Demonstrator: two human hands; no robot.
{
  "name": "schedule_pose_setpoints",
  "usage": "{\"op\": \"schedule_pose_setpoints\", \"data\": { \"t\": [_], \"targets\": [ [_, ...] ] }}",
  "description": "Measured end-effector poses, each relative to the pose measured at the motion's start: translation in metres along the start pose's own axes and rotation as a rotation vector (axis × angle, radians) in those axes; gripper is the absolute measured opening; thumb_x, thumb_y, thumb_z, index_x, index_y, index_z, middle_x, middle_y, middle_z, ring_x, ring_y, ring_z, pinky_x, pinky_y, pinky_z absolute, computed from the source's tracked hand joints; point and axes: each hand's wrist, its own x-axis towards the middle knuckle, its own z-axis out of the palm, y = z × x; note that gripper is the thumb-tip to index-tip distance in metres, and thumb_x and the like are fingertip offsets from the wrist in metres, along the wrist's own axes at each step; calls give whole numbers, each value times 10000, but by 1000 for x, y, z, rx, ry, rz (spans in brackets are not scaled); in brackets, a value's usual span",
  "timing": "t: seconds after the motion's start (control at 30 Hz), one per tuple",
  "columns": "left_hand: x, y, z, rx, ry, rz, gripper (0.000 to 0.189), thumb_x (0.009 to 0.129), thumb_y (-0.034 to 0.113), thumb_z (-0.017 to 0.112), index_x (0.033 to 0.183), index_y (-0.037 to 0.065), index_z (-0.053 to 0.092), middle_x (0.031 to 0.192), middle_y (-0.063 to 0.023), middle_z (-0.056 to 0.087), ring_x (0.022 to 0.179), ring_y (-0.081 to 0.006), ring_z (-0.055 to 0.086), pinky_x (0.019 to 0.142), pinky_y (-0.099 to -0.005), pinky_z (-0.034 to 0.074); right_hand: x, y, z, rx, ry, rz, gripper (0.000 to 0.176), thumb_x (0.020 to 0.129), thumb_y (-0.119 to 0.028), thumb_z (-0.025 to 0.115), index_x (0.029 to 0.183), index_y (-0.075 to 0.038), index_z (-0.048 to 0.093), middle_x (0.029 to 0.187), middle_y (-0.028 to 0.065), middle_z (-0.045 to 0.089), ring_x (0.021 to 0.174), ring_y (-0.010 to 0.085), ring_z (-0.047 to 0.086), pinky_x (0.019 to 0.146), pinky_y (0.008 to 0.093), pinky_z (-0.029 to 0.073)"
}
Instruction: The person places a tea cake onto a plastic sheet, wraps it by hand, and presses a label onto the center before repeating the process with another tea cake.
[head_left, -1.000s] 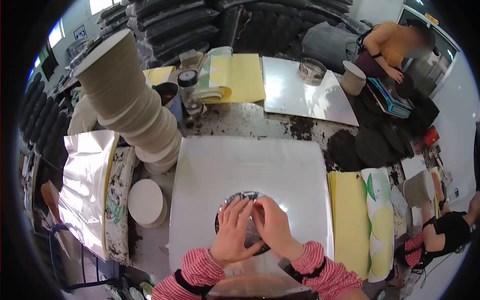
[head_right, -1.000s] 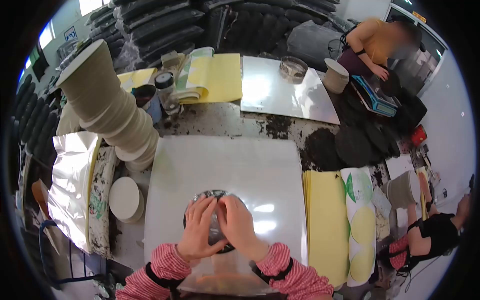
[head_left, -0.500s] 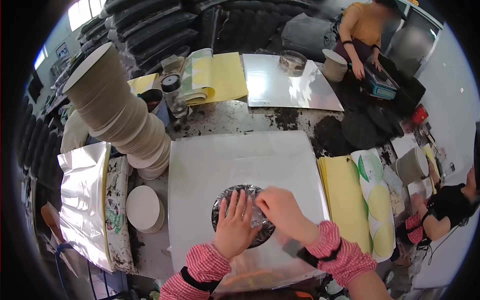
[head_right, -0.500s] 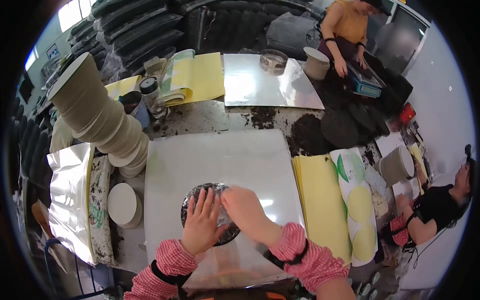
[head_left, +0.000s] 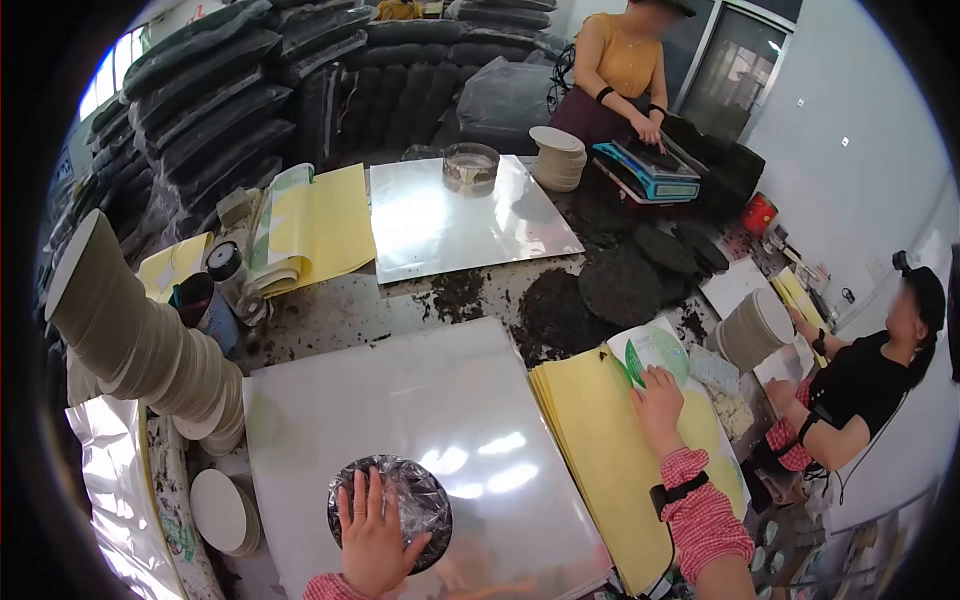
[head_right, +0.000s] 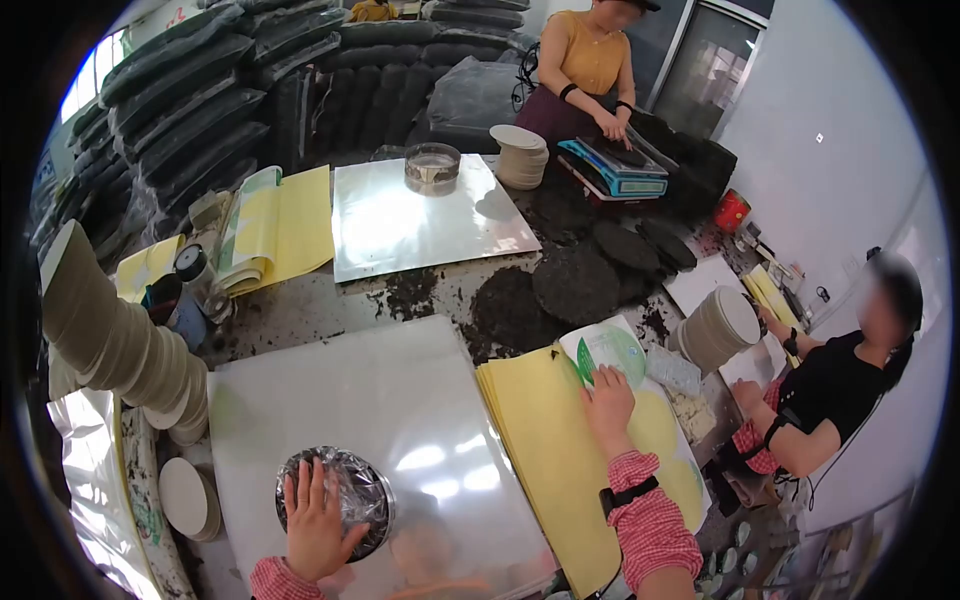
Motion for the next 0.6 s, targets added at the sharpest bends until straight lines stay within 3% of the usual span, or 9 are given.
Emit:
{"op": "schedule_pose_setpoints", "data": {
  "t": [0.07, 0.13, 0.17, 0.23, 0.37, 0.43, 0.53, 0.57, 0.6],
  "targets": [
    [-2, 0, 1, 8, 3, 14, 881, 829, 492, 676, 1412, -113, 410, 1546, -317, 254, 1460, -491, 174, 1177, -602, 91, -3, 4, 9, -49, 114, -56, 204, 735, -125, 734, 909, -55, 654, 939, 100, 668, 972, 335, 617, 729, 492, 503],
    [-4, 2, 0, 14, -5, 12, 863, 848, 516, 645, 1404, -108, 429, 1536, -318, 275, 1460, -480, 192, 1178, -601, 94, 10, -3, 19, -38, -253, 296, 202, 774, -160, 737, 907, -42, 642, 996, 143, 676, 1018, 356, 619, 767, 498, 498],
    [-3, 1, -1, 15, 8, 9, 848, 867, 540, 614, 1396, -103, 448, 1527, -319, 297, 1459, -470, 209, 1178, -599, 98, 20, -2, 19, -27, -250, 298, 202, 774, -160, 737, 907, -42, 642, 996, 143, 676, 1018, 356, 619, 767, 498, 498],
    [-3, 0, 0, 41, 19, 7, 847, 869, 541, 613, 1396, -101, 449, 1528, -316, 297, 1459, -467, 212, 1178, -598, 99, 40, 12, 12, 91, -590, 431, 229, 803, -207, 744, 894, -29, 633, 1001, 189, 659, 1030, 388, 604, 806, 478, 492],
    [-2, -1, 2, 40, 47, 21, 843, 874, 544, 610, 1397, -97, 450, 1530, -312, 299, 1462, -461, 210, 1179, -595, 101, 42, 52, 21, 178, -452, 482, 205, 795, -195, 755, 831, -32, 635, 935, 203, 655, 897, 388, 625, 768, 435, 502],
    [-4, 1, 5, 48, 53, 26, 843, 876, 545, 609, 1400, -95, 448, 1529, -312, 302, 1462, -459, 211, 1180, -593, 101, 35, 39, 21, 17, -313, 177, 186, 810, -185, 738, 804, -30, 636, 864, 205, 647, 834, 370, 639, 733, 449, 506],
    [-4, -1, 3, 27, 84, 20, 838, 882, 546, 602, 1408, -86, 442, 1529, -304, 309, 1461, -454, 219, 1180, -588, 107, 29, 11, 21, -122, -108, 39, 223, 832, -218, 727, 793, -19, 632, 855, 208, 645, 823, 364, 640, 734, 470, 498],
    [-4, -1, 3, 24, 89, 28, 837, 882, 547, 602, 1413, -80, 440, 1530, -296, 314, 1461, -450, 223, 1181, -584, 109, 26, 20, 33, -111, -99, 29, 223, 832, -218, 727, 793, -19, 632, 855, 208, 645, 823, 364, 640, 734, 470, 498],
    [-4, -1, 4, 17, 97, 30, 836, 882, 548, 601, 1418, -73, 437, 1531, -289, 319, 1461, -446, 228, 1182, -581, 110, 24, 46, 53, 52, -189, 158, 245, 823, -231, 737, 794, -18, 622, 893, 210, 643, 866, 367, 630, 768, 478, 488]
  ]
}}
